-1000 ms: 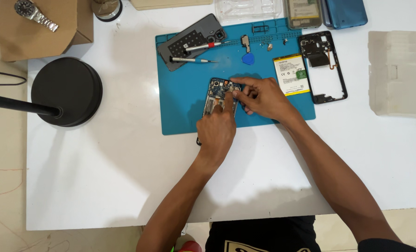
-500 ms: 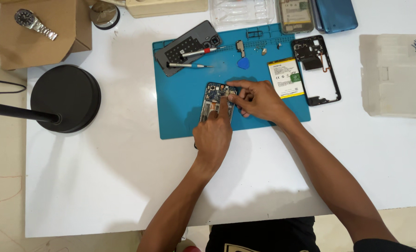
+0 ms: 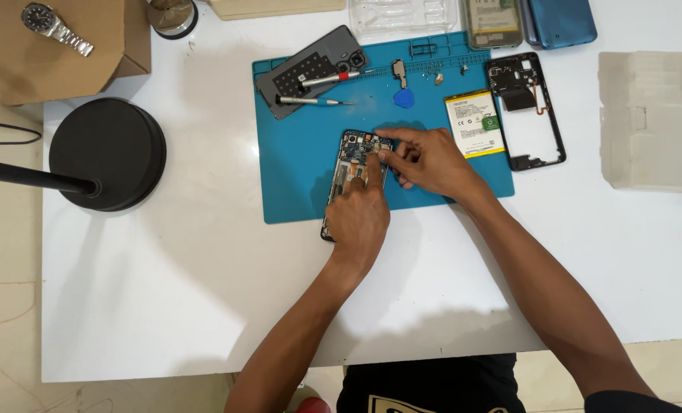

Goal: The person uses a yellow-handled screwdriver to unscrew and remove components from a disassembled smartphone motherboard on a blue mat. They carefully lift and set aside small parts, then continue unscrewing and detaching additional components from the board.

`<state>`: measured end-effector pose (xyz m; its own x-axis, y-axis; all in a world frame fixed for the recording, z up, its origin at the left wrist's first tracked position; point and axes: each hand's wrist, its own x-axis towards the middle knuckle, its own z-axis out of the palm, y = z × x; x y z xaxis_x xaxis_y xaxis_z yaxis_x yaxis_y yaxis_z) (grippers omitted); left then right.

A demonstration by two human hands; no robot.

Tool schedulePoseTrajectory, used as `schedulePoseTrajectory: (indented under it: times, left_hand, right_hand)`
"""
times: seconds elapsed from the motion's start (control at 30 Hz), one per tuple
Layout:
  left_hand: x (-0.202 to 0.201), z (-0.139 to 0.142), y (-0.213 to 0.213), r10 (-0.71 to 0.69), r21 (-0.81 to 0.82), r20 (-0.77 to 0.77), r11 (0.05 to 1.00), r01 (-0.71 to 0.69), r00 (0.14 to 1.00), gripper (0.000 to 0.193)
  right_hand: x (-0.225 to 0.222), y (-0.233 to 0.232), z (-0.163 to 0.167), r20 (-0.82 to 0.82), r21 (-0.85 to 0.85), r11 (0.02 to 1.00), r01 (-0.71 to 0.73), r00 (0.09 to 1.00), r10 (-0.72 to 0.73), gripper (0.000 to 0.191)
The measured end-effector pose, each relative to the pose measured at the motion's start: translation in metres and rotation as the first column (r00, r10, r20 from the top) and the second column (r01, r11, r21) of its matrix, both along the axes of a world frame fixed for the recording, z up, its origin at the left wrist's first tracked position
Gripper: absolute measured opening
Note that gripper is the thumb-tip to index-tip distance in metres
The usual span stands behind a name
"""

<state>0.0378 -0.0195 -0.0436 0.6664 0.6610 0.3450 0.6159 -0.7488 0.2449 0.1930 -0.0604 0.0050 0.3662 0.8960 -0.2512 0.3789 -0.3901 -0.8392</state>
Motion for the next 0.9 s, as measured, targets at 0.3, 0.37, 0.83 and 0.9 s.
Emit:
schedulePoseTrajectory:
  times: [0.3, 0.37, 0.83, 0.9]
  left_hand:
    - [0.003, -0.001, 0.003, -0.004, 0.053, 0.087, 0.999, 0.0, 0.996, 0.047]
    - [-0.002, 0.001, 0.004, -0.016, 0.033, 0.075, 0.999, 0.013, 0.997, 0.046]
    - [0.0, 0.0, 0.006, -0.017, -0.001, 0.048, 1.0, 0.017, 0.999, 0.05]
    - [0.0, 0.0, 0.005, -0.028, -0.014, 0.049, 0.999, 0.028, 0.998, 0.049]
  right_hand:
    - [0.001, 0.001, -0.004, -0.025, 0.023, 1.0, 0.01, 1.0, -0.009, 0.044]
    - [0.002, 0.002, -0.003, -0.025, 0.012, 1.0, 0.001, 1.0, 0.0, 0.045]
    - [-0.001, 0.002, -0.002, -0.029, -0.002, 1.0, 0.007, 1.0, -0.007, 0.044]
    - [-0.001, 0.002, -0.001, -0.034, 0.004, 1.0, 0.01, 0.999, -0.01, 0.044]
